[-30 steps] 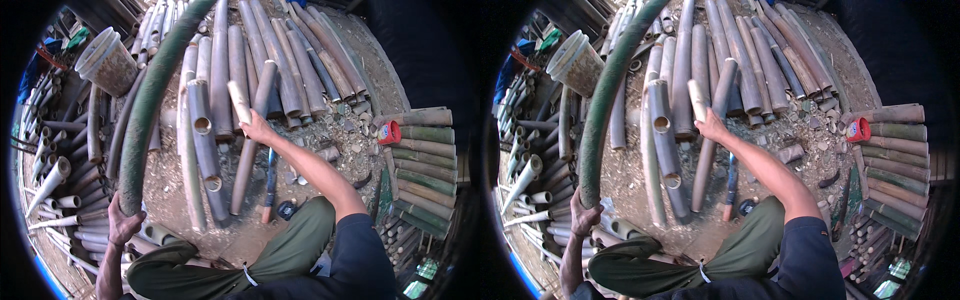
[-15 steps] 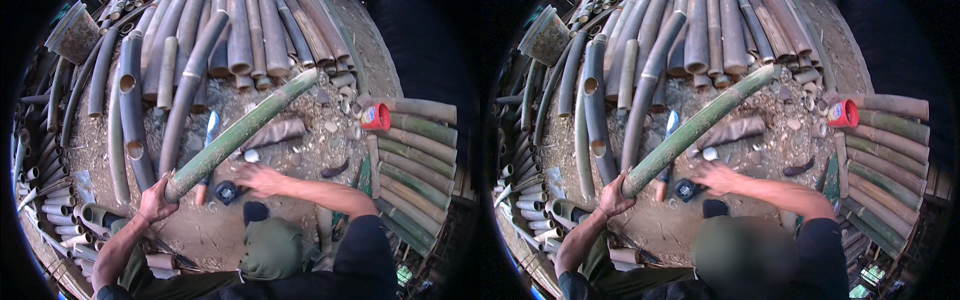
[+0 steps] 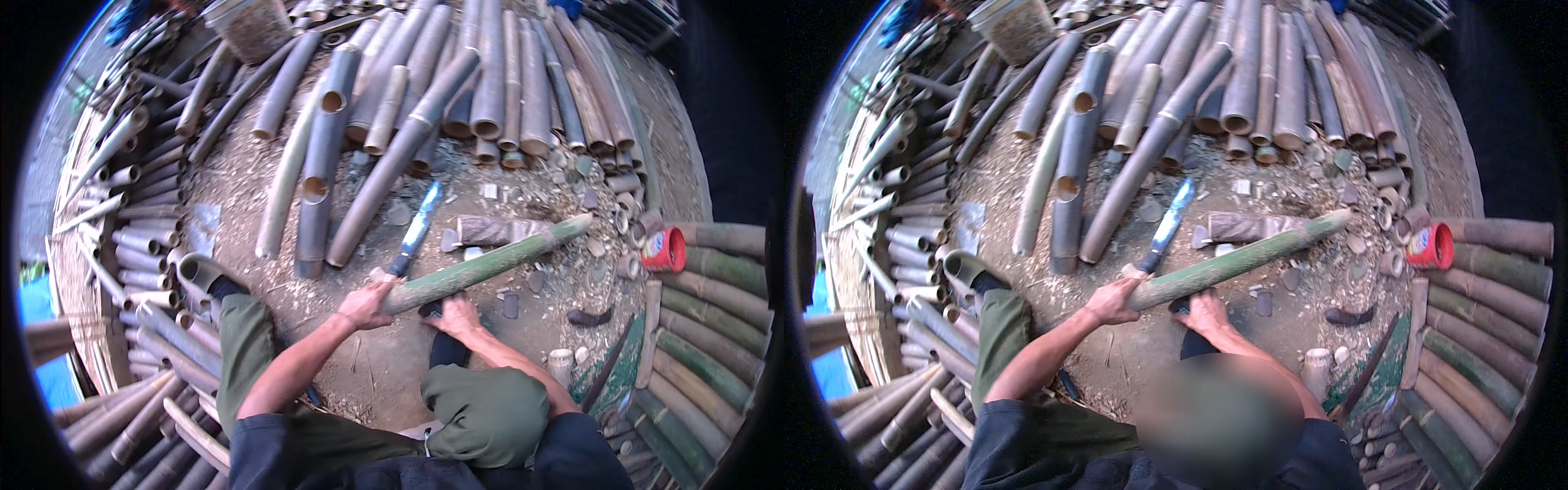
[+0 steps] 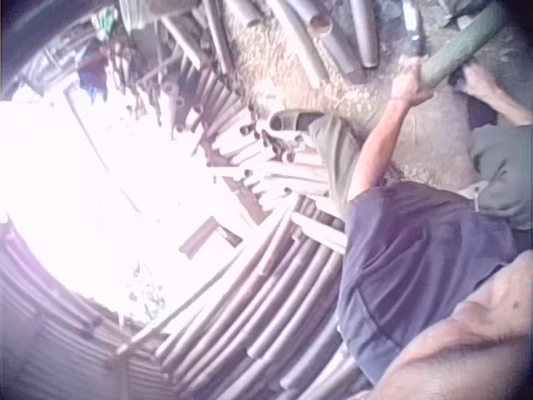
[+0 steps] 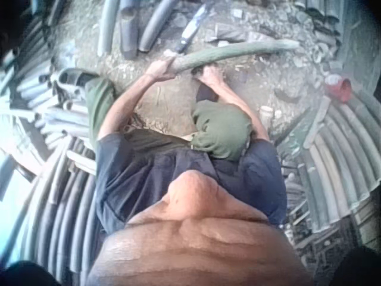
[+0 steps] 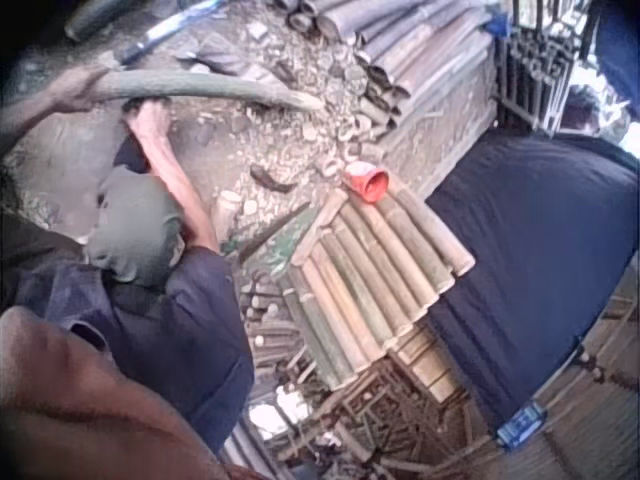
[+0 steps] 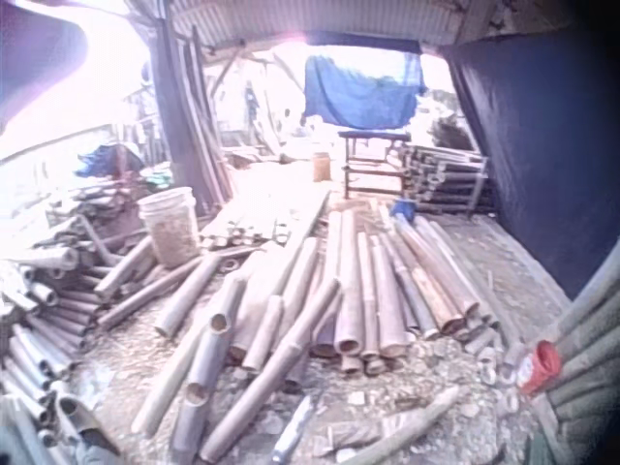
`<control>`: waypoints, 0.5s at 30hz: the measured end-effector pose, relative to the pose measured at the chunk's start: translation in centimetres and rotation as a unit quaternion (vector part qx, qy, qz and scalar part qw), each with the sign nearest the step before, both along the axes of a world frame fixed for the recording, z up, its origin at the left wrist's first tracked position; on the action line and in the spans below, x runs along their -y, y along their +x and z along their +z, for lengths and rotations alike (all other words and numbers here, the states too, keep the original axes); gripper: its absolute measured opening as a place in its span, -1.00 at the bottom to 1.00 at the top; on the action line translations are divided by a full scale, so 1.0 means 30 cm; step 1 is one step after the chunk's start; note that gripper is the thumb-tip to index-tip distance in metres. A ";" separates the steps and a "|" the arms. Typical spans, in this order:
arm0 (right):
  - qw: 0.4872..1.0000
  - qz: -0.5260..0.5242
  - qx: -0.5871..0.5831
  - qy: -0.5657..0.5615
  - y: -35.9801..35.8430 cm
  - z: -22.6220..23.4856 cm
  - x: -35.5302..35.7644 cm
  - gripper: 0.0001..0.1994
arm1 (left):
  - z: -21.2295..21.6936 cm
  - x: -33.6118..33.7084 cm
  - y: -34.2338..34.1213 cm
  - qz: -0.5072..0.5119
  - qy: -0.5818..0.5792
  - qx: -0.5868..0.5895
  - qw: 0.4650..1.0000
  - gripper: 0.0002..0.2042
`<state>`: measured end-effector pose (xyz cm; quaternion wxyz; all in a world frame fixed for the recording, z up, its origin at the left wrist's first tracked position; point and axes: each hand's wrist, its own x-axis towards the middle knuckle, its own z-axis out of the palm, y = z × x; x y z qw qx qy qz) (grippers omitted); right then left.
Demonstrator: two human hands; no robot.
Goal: The person carves holes into a bamboo pole with a hand tool, measures a bamboo section with a tape measure, and cuts it with a hand saw.
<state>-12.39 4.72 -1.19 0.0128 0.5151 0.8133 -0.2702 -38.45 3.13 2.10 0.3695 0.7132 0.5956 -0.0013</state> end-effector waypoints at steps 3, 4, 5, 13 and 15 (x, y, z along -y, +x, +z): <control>0.991 0.035 -0.039 -0.124 0.021 0.143 0.016 -0.26 | 0.064 0.067 0.043 0.001 0.052 -0.143 0.988 -0.18; 0.986 0.028 -0.073 -0.147 0.048 0.200 0.030 -0.28 | 0.107 0.072 0.072 -0.002 0.055 -0.208 0.977 -0.16; 0.979 0.015 -0.105 -0.176 0.073 0.249 0.053 -0.30 | 0.155 0.098 0.112 0.028 0.053 -0.225 0.972 -0.20; 0.722 -0.265 -0.493 -0.406 -0.012 0.277 0.007 -0.52 | 0.222 0.117 0.340 0.309 0.053 0.477 0.821 -0.19; 0.861 -0.163 -0.411 -0.250 -0.076 0.265 -0.018 -0.51 | 0.164 0.118 0.326 0.360 0.116 0.438 0.816 -0.18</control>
